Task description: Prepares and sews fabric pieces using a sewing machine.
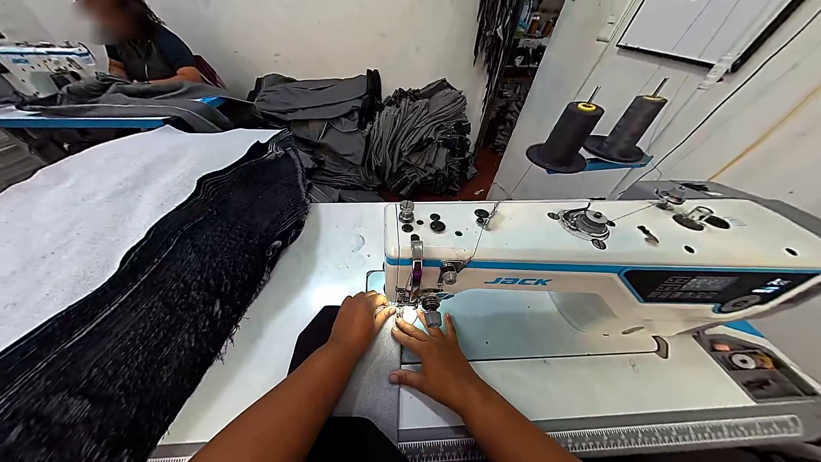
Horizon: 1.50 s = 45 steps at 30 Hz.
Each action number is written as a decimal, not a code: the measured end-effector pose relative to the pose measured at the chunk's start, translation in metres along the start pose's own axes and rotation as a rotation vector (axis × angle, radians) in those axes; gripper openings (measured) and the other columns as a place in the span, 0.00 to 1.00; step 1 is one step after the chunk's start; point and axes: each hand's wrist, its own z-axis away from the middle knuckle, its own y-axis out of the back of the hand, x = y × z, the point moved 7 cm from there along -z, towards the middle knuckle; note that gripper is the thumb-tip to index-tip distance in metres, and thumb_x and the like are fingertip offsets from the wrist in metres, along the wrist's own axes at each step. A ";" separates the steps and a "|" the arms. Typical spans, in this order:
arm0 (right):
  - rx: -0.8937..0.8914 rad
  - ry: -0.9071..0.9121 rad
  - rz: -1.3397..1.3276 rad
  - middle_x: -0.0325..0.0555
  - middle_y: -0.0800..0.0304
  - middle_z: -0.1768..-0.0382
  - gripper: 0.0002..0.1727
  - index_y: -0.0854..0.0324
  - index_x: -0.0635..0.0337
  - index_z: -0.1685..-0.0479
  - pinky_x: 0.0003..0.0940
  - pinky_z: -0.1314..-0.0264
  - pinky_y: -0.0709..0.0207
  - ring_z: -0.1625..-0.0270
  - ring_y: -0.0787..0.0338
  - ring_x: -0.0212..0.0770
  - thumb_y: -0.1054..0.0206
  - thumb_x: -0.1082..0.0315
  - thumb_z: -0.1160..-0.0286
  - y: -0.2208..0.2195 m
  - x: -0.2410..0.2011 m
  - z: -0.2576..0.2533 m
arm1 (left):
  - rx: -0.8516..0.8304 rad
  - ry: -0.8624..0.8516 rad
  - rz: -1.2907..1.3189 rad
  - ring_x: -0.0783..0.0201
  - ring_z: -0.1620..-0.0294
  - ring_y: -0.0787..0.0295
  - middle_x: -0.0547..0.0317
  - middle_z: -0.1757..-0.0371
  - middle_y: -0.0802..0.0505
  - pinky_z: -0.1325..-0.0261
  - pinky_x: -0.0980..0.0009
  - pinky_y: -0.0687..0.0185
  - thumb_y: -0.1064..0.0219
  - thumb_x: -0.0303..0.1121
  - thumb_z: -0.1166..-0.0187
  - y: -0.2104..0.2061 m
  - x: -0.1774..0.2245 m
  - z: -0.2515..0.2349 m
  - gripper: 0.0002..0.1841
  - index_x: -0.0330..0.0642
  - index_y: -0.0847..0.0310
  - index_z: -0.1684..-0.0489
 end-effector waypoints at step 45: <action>0.263 0.181 -0.114 0.56 0.38 0.10 0.55 0.36 0.59 0.11 0.80 0.14 0.60 0.09 0.40 0.63 0.19 0.43 0.42 -0.030 -0.050 0.038 | -0.265 0.145 0.115 0.41 0.38 0.13 0.31 0.43 0.10 0.28 0.44 0.25 0.38 0.44 0.10 0.047 -0.019 0.019 0.24 0.25 0.18 0.39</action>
